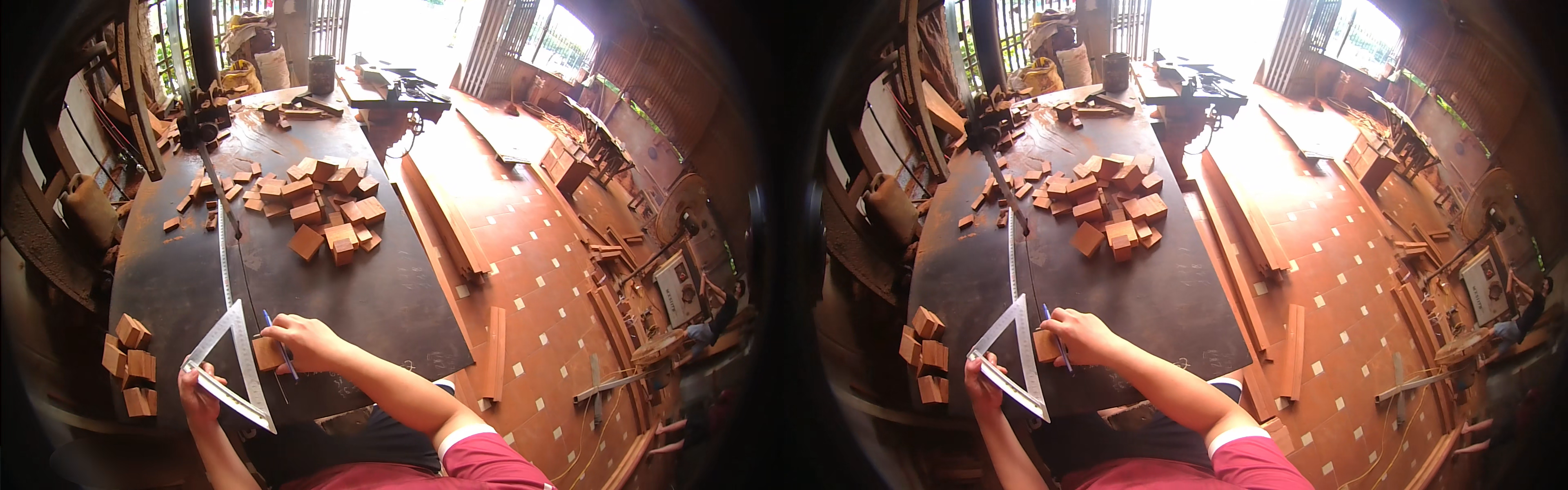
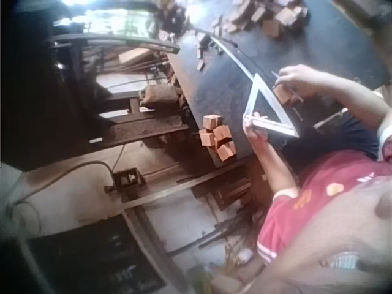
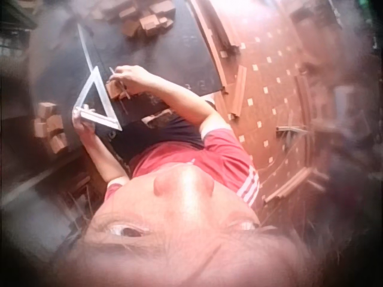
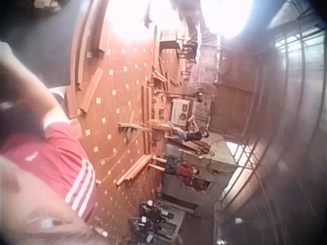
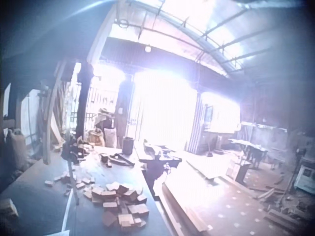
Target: The person uses a metal set square and a ruler to measure and mark small wooden blocks with a blue pen. They repeatedly position the tools, draw lines, and place the marked blocks into a separate pile on the workbench.
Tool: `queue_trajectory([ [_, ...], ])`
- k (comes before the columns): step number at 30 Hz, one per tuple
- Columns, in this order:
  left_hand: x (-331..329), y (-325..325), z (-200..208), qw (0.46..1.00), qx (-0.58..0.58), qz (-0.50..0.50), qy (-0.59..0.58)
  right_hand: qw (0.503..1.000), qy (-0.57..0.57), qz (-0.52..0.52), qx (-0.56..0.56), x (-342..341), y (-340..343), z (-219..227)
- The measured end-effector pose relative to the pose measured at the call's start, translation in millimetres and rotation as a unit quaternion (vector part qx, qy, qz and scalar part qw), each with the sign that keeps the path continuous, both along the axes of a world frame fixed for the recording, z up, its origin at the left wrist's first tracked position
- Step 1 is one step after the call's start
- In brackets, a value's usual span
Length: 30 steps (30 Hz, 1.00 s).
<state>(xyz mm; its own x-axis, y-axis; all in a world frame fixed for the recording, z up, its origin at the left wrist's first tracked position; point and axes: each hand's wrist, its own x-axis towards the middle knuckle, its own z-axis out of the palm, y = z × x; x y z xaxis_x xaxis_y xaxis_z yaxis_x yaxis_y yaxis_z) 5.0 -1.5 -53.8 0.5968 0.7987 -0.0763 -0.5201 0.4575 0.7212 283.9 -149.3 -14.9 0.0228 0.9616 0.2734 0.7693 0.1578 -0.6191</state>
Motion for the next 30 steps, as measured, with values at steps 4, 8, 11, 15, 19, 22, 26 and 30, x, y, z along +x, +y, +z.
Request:
queue_trajectory([
  [4,-10,1,-3,0.998,-0.058,0.029,-0.011,1.000,0.011,0.003,-0.011,-3,0,4],
  [8,-6,-10,6,1.000,-0.012,0.021,0.019,0.999,-0.003,0.007,0.044,-3,7,-2],
  [11,1,-9,15,0.993,0.046,-0.057,0.092,0.999,-0.010,-0.007,0.031,-3,6,5],
  [15,0,-7,23,0.982,0.057,-0.105,0.145,1.000,-0.003,-0.017,0.021,-7,4,9],
  [19,-4,-10,27,0.986,0.069,-0.089,0.126,1.000,-0.009,-0.020,0.017,-10,7,10],
  [22,-7,-9,22,0.988,0.065,-0.075,0.115,1.000,0.002,-0.017,0.017,-9,8,9],
  [26,-3,-12,23,0.994,0.041,-0.041,0.087,1.000,-0.005,-0.005,0.017,-6,7,11],
  [30,-4,-10,21,0.993,0.022,-0.057,0.097,1.000,0.005,0.011,0.019,-4,6,9],
])
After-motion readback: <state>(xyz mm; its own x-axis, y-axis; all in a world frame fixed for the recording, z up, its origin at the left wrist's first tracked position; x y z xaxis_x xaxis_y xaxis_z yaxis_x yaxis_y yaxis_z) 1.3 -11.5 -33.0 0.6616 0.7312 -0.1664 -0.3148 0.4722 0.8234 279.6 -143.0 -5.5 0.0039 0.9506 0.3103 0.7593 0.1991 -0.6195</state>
